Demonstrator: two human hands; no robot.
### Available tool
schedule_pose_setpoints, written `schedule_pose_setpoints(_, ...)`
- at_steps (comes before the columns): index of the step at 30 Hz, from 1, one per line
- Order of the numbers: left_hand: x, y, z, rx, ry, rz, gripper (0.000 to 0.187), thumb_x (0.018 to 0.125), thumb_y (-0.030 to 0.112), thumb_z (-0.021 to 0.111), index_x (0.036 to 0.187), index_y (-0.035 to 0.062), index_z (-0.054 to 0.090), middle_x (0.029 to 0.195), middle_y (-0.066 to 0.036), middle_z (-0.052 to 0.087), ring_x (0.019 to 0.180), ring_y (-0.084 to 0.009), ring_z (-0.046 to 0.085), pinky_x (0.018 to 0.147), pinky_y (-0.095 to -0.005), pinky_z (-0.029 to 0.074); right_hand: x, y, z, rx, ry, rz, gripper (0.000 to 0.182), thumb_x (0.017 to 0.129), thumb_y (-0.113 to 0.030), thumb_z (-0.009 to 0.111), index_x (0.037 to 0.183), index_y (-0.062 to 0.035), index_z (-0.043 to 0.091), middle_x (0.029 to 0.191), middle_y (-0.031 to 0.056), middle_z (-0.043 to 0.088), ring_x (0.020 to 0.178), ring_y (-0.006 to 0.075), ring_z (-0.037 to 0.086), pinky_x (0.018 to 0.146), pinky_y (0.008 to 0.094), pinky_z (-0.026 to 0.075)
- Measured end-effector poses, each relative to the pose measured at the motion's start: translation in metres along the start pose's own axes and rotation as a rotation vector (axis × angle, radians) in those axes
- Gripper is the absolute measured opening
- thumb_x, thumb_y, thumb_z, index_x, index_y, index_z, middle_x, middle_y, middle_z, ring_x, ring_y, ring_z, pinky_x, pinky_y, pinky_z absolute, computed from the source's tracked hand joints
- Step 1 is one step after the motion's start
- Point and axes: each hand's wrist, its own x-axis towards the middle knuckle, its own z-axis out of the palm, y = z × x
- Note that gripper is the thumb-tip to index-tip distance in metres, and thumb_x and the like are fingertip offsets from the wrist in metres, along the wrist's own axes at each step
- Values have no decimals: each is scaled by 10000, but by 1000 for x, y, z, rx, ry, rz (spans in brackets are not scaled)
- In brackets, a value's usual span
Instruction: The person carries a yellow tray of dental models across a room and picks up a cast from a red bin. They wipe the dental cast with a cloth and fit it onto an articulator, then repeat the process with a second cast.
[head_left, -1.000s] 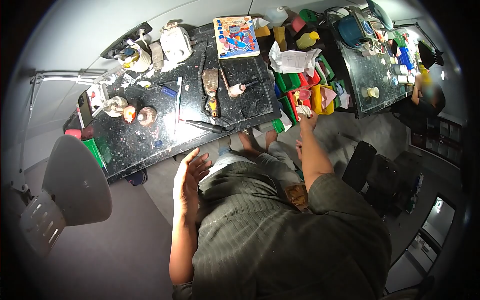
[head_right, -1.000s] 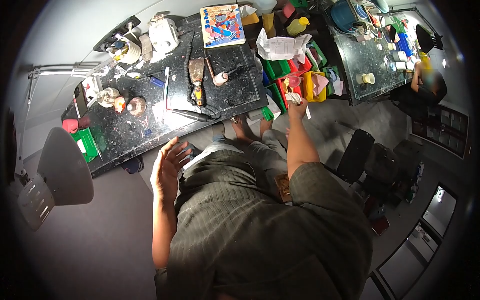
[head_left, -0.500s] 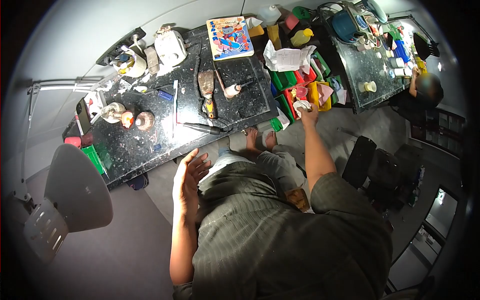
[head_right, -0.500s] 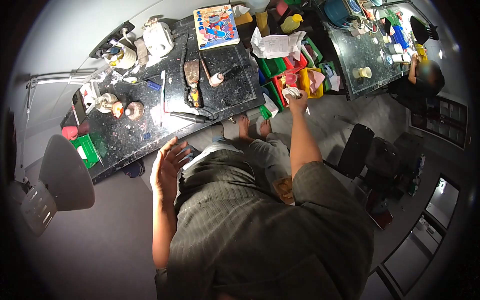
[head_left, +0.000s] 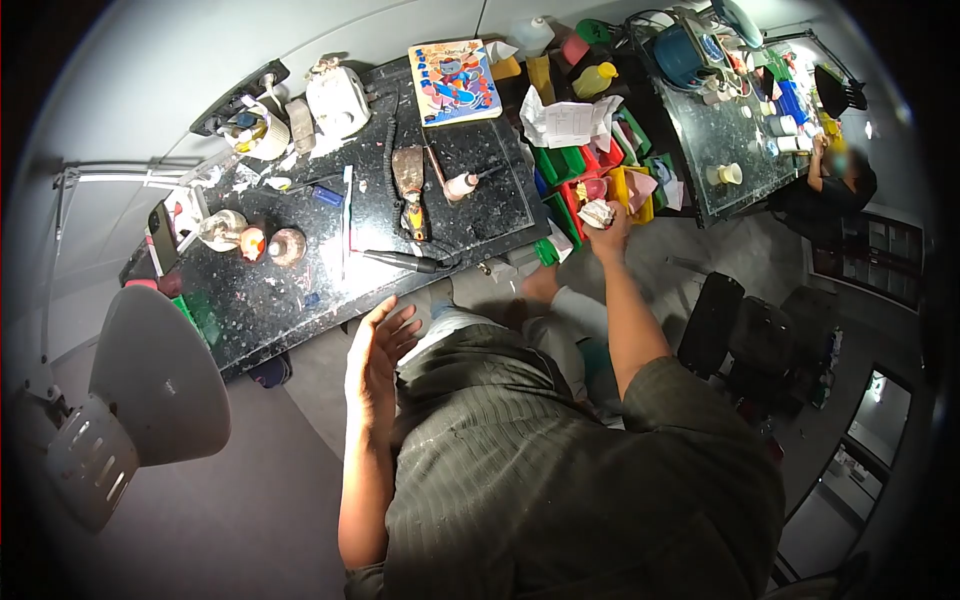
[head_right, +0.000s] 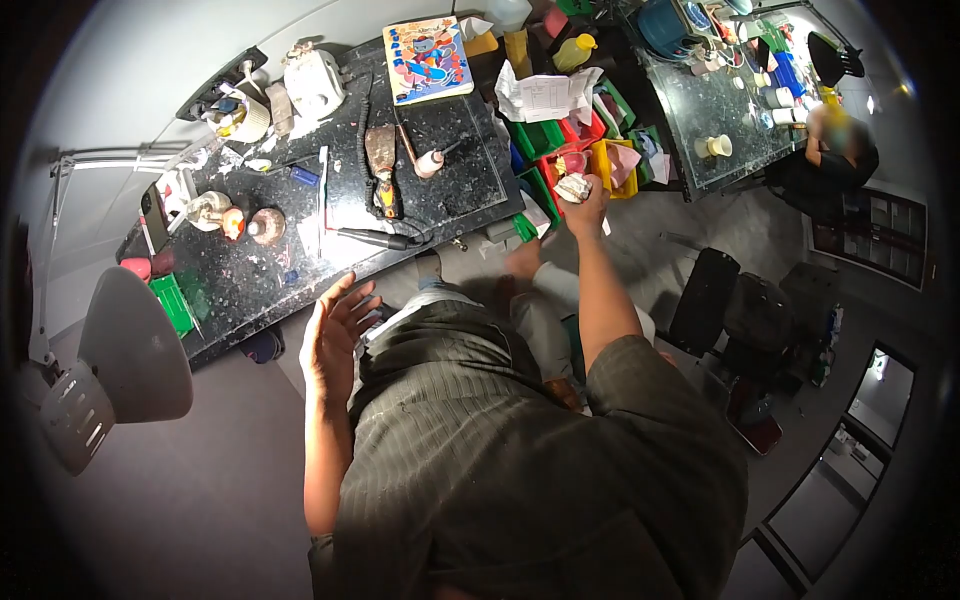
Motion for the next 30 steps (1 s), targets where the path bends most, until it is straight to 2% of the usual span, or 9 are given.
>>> schedule_pose_setpoints(5,0,0,-2,-3,-1,-6,685,960,550,424,1419,42,437,1336,-186,551,1174,-264,552,1034,-406,383,-6,-28,-7,-6,57,-156,687,584,-113,828,1190,-118,506,1119,184,531,1065,377,505,927,459,448)
schedule_pose_setpoints(9,0,0,-4,-11,-9,-8,683,958,551,426,1418,47,441,1336,-183,551,1174,-261,551,1031,-402,382,-14,-62,-21,14,55,-173,681,582,-86,819,1189,-114,511,1125,172,525,1072,374,503,930,455,447)
schedule_pose_setpoints(14,1,-1,-5,-14,-25,-15,679,958,550,428,1418,50,442,1337,-183,549,1177,-262,548,1031,-403,382,-23,-116,-47,40,59,-415,681,561,-63,814,1172,-103,516,1126,151,516,1075,353,509,925,438,440)
schedule_pose_setpoints(16,2,-1,-5,-13,-27,-15,679,957,550,429,1418,51,443,1340,-182,548,1177,-262,549,1027,-397,384,-28,-142,-58,45,62,-433,668,562,-68,814,1161,-99,520,1124,143,531,1077,346,516,915,436,441)
schedule_pose_setpoints(20,3,-1,-3,-16,-42,-19,675,961,547,428,1416,50,445,1345,-182,547,1181,-262,548,1022,-388,388,-37,-199,-83,89,-6,-502,642,567,-46,786,1155,-87,533,1102,128,551,1019,321,570,870,405,474)
schedule_pose_setpoints(22,3,-2,-3,-15,-54,-19,669,965,545,424,1414,49,448,1349,-182,545,1185,-262,545,1019,-382,390,-43,-224,-93,167,-96,-517,633,568,-109,817,1143,-106,553,1092,113,575,995,319,571,851,416,481)
schedule_pose_setpoints(30,1,-2,-4,-9,-96,6,681,956,543,440,1419,44,441,1351,-188,546,1197,-275,547,1024,-394,385,-71,-306,-116,170,-208,-678,681,517,-108,826,1146,-103,565,1062,128,516,960,295,553,807,379,482)
